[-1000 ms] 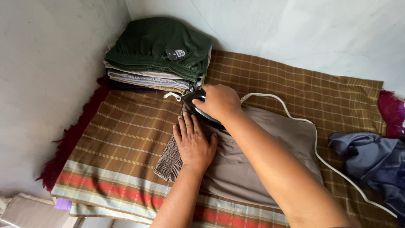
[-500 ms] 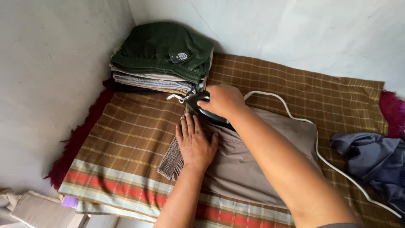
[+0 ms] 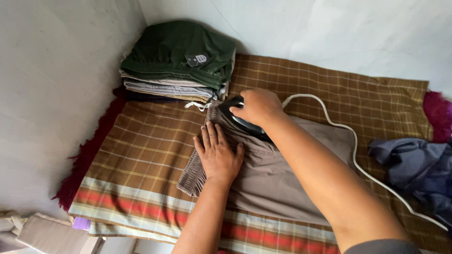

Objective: The person irons a pair of green shorts on a plaid-covered table, then places them on a stack of folded clothes. Next, they unfold and iron a pair of brown shorts, smoothing the fabric with the iron.

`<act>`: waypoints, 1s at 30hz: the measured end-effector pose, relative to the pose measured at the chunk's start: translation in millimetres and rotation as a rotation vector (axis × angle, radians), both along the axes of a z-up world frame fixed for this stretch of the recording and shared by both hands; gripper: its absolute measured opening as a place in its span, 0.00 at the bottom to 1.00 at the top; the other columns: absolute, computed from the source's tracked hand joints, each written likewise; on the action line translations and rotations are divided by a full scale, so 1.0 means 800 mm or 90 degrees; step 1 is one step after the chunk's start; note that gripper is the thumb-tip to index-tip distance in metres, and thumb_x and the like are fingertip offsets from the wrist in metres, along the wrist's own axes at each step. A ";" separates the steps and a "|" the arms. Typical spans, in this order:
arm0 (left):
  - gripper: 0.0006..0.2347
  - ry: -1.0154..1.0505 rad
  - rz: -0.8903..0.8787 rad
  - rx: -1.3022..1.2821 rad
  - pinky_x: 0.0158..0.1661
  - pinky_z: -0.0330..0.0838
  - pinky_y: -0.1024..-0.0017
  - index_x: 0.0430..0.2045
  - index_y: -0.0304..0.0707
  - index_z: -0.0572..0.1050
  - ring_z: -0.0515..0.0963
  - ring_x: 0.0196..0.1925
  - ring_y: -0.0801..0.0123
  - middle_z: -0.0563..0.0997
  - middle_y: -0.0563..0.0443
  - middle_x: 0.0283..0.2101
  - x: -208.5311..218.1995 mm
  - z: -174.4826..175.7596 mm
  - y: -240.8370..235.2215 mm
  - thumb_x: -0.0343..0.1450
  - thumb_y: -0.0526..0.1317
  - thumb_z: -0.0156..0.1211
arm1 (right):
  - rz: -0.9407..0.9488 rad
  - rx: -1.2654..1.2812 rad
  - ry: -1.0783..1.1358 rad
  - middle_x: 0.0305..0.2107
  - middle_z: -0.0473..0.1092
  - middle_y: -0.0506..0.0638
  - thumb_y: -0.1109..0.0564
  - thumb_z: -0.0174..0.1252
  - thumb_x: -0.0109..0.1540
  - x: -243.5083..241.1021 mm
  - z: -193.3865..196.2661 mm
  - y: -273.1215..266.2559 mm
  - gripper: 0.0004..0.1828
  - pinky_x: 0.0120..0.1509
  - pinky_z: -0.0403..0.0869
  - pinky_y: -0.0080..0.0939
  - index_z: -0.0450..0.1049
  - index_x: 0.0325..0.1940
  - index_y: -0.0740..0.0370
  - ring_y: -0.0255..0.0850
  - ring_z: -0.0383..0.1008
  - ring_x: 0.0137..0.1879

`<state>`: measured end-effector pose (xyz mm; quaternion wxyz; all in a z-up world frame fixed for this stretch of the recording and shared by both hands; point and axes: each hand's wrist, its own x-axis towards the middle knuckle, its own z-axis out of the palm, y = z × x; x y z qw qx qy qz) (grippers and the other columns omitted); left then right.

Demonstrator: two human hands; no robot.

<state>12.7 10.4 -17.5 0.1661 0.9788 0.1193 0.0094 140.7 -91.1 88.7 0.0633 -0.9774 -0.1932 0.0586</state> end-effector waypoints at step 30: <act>0.41 -0.012 -0.018 0.064 0.72 0.33 0.44 0.73 0.34 0.54 0.44 0.81 0.50 0.51 0.36 0.78 -0.004 -0.016 -0.001 0.69 0.64 0.46 | -0.180 -0.030 0.040 0.27 0.78 0.51 0.32 0.61 0.55 -0.068 0.013 -0.225 0.23 0.48 0.77 0.47 0.81 0.31 0.52 0.51 0.81 0.44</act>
